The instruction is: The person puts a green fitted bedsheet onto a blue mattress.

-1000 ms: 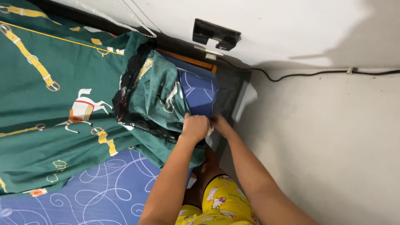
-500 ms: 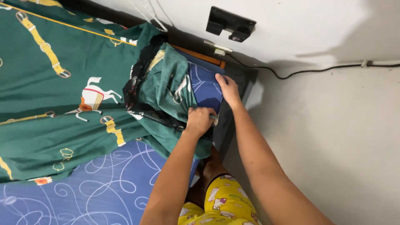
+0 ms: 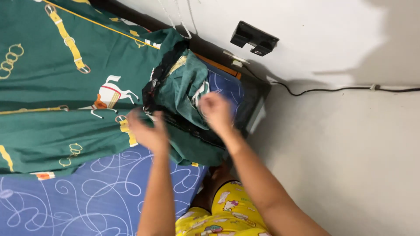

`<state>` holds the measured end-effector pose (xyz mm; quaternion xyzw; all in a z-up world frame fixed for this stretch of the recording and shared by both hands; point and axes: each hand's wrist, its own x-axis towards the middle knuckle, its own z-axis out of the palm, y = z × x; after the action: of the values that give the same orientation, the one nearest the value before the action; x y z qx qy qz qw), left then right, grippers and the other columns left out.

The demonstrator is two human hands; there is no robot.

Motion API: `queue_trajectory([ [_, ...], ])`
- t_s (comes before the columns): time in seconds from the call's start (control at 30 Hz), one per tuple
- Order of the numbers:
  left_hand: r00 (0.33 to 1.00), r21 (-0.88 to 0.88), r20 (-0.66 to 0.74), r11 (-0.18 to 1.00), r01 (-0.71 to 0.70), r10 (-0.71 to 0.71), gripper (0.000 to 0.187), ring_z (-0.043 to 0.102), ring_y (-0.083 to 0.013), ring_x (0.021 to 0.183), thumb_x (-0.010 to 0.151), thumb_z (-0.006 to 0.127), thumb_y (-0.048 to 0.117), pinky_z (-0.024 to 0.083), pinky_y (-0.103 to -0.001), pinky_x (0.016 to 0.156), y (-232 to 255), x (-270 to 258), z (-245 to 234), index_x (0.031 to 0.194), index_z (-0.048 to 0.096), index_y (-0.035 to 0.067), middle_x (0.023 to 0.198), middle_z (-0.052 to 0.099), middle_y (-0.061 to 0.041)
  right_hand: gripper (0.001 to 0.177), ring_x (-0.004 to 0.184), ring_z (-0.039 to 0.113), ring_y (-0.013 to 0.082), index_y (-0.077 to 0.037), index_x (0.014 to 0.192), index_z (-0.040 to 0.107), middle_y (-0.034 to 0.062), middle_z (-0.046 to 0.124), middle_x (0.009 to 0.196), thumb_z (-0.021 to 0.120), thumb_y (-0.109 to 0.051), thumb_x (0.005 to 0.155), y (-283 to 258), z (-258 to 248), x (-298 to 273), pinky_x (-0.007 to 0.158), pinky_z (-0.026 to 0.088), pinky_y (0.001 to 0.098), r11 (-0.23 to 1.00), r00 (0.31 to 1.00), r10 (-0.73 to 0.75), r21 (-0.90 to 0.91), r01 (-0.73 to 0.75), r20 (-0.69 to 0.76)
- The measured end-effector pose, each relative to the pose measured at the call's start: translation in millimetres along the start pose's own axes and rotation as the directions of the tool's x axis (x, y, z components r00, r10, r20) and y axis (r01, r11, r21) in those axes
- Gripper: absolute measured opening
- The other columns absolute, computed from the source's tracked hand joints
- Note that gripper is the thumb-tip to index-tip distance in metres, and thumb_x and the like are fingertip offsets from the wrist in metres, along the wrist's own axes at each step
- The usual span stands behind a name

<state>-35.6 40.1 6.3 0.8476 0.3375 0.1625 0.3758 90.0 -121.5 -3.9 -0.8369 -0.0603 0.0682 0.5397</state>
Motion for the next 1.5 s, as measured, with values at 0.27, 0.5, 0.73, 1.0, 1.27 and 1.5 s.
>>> queue_trajectory([
  [0.27, 0.993, -0.279, 0.097, 0.956, 0.092, -0.068, 0.026, 0.068, -0.0353, 0.115, 0.093, 0.078, 0.021, 0.053, -0.044, 0.102, -54, 29, 46, 0.113, 0.072, 0.006, 0.122, 0.072, -0.014, 0.041, 0.085, 0.07, 0.0334, -0.002, 0.11, 0.073, 0.0173, 0.074, 0.099, 0.078, -0.031, 0.082, 30, 66, -25, 0.072, 0.054, 0.0394, 0.937, 0.856, -0.238, -0.123, 0.326, 0.46],
  [0.5, 0.96, -0.322, 0.196, 0.937, -0.131, 0.202, 0.043, 0.063, -0.0371, 0.125, 0.083, 0.085, 0.017, 0.049, -0.04, 0.105, 57, 28, 42, 0.12, 0.065, 0.009, 0.136, 0.065, -0.018, 0.036, 0.071, 0.053, 0.0211, -0.021, 0.12, 0.076, 0.002, 0.074, 0.097, 0.051, -0.035, 0.099, 239, -115, 80, 0.058, 0.039, 0.0412, 0.847, 0.837, 0.527, -0.006, -0.532, 0.148],
  [0.73, 0.662, 0.225, 0.748, 0.925, -0.306, 0.037, 0.063, 0.064, -0.0379, 0.111, 0.068, 0.087, 0.033, 0.051, -0.051, 0.091, 37, -44, 74, 0.125, 0.065, 0.018, 0.128, 0.06, -0.014, 0.049, 0.111, 0.061, 0.0378, 0.007, 0.13, 0.059, 0.0234, 0.062, 0.124, 0.075, -0.01, 0.086, 245, -163, 85, 0.095, 0.05, 0.0463, 0.942, 0.806, 0.329, 0.103, -0.321, -0.493],
  [1.0, 0.352, 0.009, 0.929, 0.942, -0.337, 0.117, 0.057, 0.066, -0.0383, 0.109, 0.076, 0.076, 0.015, 0.053, -0.05, 0.091, -38, -154, 116, 0.132, 0.065, 0.018, 0.119, 0.068, -0.018, 0.021, 0.098, 0.073, 0.025, -0.002, 0.114, 0.073, 0.0136, 0.076, 0.108, 0.072, -0.011, 0.095, 187, -85, 76, 0.088, 0.055, 0.0342, 0.983, 0.994, -0.104, -0.15, 0.106, 0.019],
  [1.27, 0.406, -0.074, 0.906, 0.989, -0.13, 0.121, 0.044, 0.068, -0.0368, 0.101, 0.072, 0.08, 0.016, 0.054, -0.047, 0.085, -42, -133, 83, 0.114, 0.07, 0.009, 0.102, 0.073, -0.016, 0.016, 0.094, 0.065, 0.0371, -0.008, 0.096, 0.073, 0.0113, 0.073, 0.087, 0.084, -0.013, 0.085, 185, -99, 96, 0.101, 0.048, 0.05, 0.747, 0.922, -0.325, -0.655, 0.115, -0.21],
  [1.5, 0.942, -0.061, 0.328, 0.996, -0.062, 0.079, 0.036, 0.067, -0.034, 0.102, 0.073, 0.086, 0.027, 0.053, -0.044, 0.089, -25, -69, -12, 0.104, 0.072, 0.014, 0.107, 0.072, -0.01, 0.045, 0.106, 0.059, 0.0401, -0.004, 0.115, 0.065, 0.0185, 0.063, 0.112, 0.085, -0.017, 0.076, -1, 51, 55, 0.09, 0.048, 0.0486, 0.835, 0.894, -0.408, -0.321, 0.447, 0.186],
])
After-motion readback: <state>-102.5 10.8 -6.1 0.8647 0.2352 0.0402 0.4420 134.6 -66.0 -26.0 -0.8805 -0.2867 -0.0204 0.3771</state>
